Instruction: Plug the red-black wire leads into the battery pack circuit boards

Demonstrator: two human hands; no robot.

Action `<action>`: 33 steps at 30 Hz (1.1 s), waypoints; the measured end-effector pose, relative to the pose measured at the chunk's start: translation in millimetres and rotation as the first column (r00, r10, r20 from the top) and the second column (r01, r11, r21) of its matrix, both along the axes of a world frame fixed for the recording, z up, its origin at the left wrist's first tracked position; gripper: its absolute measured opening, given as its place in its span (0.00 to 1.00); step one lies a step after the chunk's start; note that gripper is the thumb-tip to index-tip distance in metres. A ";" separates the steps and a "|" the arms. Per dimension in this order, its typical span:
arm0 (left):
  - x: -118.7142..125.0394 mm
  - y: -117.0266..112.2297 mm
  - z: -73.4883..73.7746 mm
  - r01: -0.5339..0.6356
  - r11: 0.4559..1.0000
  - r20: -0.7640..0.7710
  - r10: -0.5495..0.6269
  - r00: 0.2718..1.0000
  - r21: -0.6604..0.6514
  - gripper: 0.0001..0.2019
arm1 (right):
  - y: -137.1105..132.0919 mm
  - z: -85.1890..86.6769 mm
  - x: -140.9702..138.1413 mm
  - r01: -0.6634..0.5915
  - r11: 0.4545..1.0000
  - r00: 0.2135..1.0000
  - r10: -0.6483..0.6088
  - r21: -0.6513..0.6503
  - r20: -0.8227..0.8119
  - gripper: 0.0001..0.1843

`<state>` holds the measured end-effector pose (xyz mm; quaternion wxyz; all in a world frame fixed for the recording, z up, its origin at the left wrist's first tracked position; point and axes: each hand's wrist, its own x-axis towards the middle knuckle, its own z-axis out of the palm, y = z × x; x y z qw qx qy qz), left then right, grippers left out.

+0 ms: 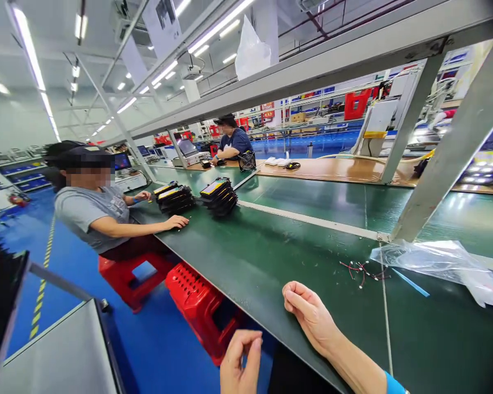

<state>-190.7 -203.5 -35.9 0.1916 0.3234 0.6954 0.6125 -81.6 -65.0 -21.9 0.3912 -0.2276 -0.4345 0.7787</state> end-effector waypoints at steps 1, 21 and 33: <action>5.6 0.4 14.4 0.053 0.998 0.006 -0.053 0.999 -0.021 0.13 | -7.3 1.6 6.3 -0.013 1.000 1.000 0.013 0.002 -0.004 0.12; 106.4 14.7 72.0 0.102 0.905 0.663 -0.375 0.647 0.412 0.04 | -46.3 17.2 72.9 -0.396 0.872 0.850 0.230 -0.288 -0.474 0.09; 28.6 -94.4 30.3 -0.134 0.912 0.708 -0.202 0.677 0.388 0.15 | -111.7 -8.5 6.0 -0.372 0.924 0.922 0.378 -0.085 0.082 0.16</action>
